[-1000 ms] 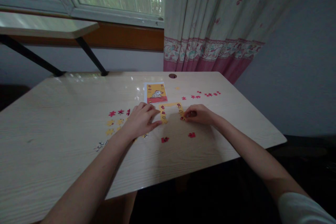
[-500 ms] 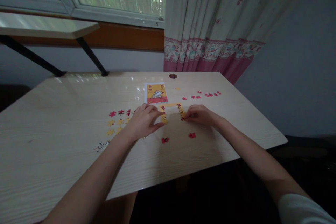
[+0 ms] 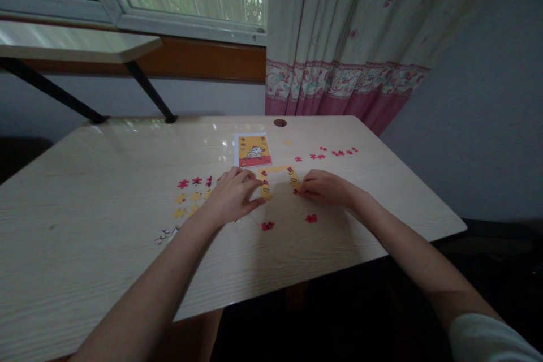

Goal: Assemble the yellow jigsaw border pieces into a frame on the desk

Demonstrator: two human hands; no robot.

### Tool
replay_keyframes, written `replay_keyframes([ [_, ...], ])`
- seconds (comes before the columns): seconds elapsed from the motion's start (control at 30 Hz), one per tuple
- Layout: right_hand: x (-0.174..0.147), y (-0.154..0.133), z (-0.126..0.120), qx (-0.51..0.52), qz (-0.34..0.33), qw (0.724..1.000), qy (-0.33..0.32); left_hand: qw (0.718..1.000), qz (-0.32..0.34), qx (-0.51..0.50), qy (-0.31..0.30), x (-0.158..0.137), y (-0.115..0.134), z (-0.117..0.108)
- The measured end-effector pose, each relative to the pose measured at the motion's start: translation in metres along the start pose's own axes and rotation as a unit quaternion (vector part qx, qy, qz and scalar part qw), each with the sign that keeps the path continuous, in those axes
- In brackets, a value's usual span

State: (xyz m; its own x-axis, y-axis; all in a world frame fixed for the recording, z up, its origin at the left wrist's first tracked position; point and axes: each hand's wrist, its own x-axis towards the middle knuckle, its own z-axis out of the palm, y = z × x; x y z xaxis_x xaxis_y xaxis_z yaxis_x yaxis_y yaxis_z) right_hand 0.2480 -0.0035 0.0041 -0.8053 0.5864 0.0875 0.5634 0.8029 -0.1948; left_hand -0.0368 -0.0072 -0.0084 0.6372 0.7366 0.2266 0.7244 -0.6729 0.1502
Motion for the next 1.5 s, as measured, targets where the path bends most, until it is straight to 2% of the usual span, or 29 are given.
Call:
replay_keyframes([
  [0.3, 0.0, 0.005, 0.007, 0.074, -0.002, 0.995, 0.072, 1.0, -0.002, 0.009, 0.011, -0.001, -0.005, 0.002],
  [0.6, 0.001, 0.003, 0.007, 0.108, 0.006, 0.992, 0.061, 1.0, 0.0, 0.006, 0.015, -0.001, -0.004, 0.0],
  [0.77, -0.003, 0.025, 0.013, 0.084, 0.038, 0.989, 0.116, 1.0, -0.008, 0.008, 0.006, -0.001, -0.005, 0.0],
  [0.93, -0.012, 0.042, 0.009, 0.047, 0.107, 0.983, 0.14, 1.0, -0.011, 0.026, 0.007, -0.001, -0.004, 0.001],
  [1.3, -0.019, 0.045, -0.004, 0.038, 0.163, 0.979, 0.115, 0.999, -0.027, 0.035, -0.011, 0.001, 0.002, 0.0],
  [1.5, -0.018, 0.046, -0.003, 0.04, 0.166, 0.983, 0.064, 0.999, -0.046, 0.024, -0.006, 0.001, 0.006, -0.002],
])
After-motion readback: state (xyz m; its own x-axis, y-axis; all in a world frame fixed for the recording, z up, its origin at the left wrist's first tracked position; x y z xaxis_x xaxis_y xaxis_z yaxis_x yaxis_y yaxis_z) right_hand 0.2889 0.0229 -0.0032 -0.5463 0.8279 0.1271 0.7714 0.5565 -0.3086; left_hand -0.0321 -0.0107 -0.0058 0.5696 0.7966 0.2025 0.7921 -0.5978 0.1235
